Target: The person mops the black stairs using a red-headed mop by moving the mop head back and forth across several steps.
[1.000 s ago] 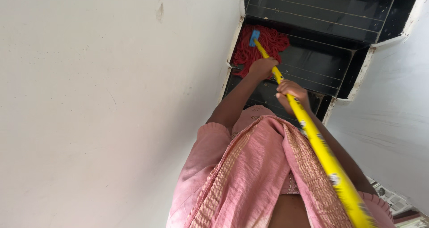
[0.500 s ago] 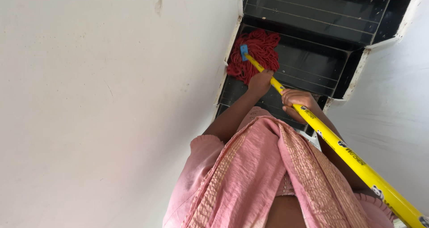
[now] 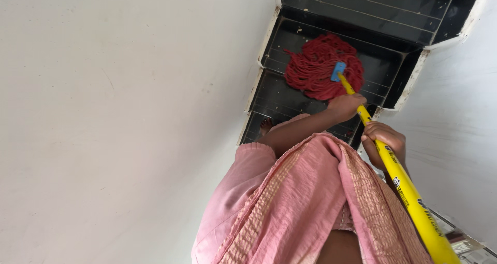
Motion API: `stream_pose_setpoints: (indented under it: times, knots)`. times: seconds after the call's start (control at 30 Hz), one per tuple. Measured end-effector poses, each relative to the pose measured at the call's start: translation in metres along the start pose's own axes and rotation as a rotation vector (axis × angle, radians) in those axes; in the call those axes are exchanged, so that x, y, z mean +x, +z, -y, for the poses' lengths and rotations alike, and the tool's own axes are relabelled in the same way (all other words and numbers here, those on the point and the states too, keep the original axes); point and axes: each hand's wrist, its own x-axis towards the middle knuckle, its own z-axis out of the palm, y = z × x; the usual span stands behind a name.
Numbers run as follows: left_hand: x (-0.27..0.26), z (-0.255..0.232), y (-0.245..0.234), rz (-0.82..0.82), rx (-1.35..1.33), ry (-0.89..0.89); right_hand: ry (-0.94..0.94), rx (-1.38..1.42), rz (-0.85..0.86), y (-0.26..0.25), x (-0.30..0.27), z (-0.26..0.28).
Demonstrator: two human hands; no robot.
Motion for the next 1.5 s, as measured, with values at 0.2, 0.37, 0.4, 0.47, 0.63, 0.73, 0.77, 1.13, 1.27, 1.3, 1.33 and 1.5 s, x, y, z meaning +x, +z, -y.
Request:
stream_pose_setpoints:
  times: [0.2, 0.37, 0.4, 0.47, 0.63, 0.73, 0.77, 1.13, 1.27, 1.3, 1.33, 1.5]
  knots:
    - [0.010, -0.005, -0.001, 0.151, 0.044, 0.004, 0.058, 0.078, -0.141, -0.003, -0.015, -0.003]
    - [0.007, 0.027, -0.035, 0.129, 0.108, 0.014, 0.018, 0.166, -0.140, 0.018, 0.005, -0.024]
    - [0.007, 0.035, -0.041, 0.128, 0.110, 0.014, -0.003, 0.180, -0.119, 0.024, 0.013, -0.032]
    - [0.010, 0.056, -0.053, 0.072, 0.118, -0.035, -0.025, 0.238, -0.125, 0.039, 0.025, -0.045]
    - [0.021, 0.133, -0.087, -0.049, 0.257, -0.022, -0.110, 0.336, -0.121, 0.089, 0.065, -0.083]
    - [0.025, 0.170, -0.113, 0.014, 0.316, -0.163, -0.124, 0.281, -0.032, 0.111, 0.076, -0.092]
    - [0.021, 0.170, -0.111, 0.014, 0.316, -0.162, -0.130, 0.277, -0.005, 0.113, 0.076, -0.094]
    - [-0.014, 0.119, -0.082, -0.074, 0.265, -0.275, -0.163, 0.307, 0.175, 0.062, 0.069, -0.088]
    - [-0.033, 0.085, -0.073, -0.090, 0.246, -0.308, -0.104, 0.390, 0.201, 0.036, 0.051, -0.075]
    - [-0.038, 0.077, -0.069, -0.070, 0.234, -0.322, -0.084, 0.410, 0.204, 0.031, 0.045, -0.072]
    - [-0.040, 0.068, -0.066, -0.051, 0.225, -0.335, -0.085, 0.411, 0.206, 0.025, 0.038, -0.068]
    - [-0.031, 0.017, -0.041, -0.007, 0.120, -0.196, -0.026, 0.404, 0.002, -0.008, 0.004, -0.046]
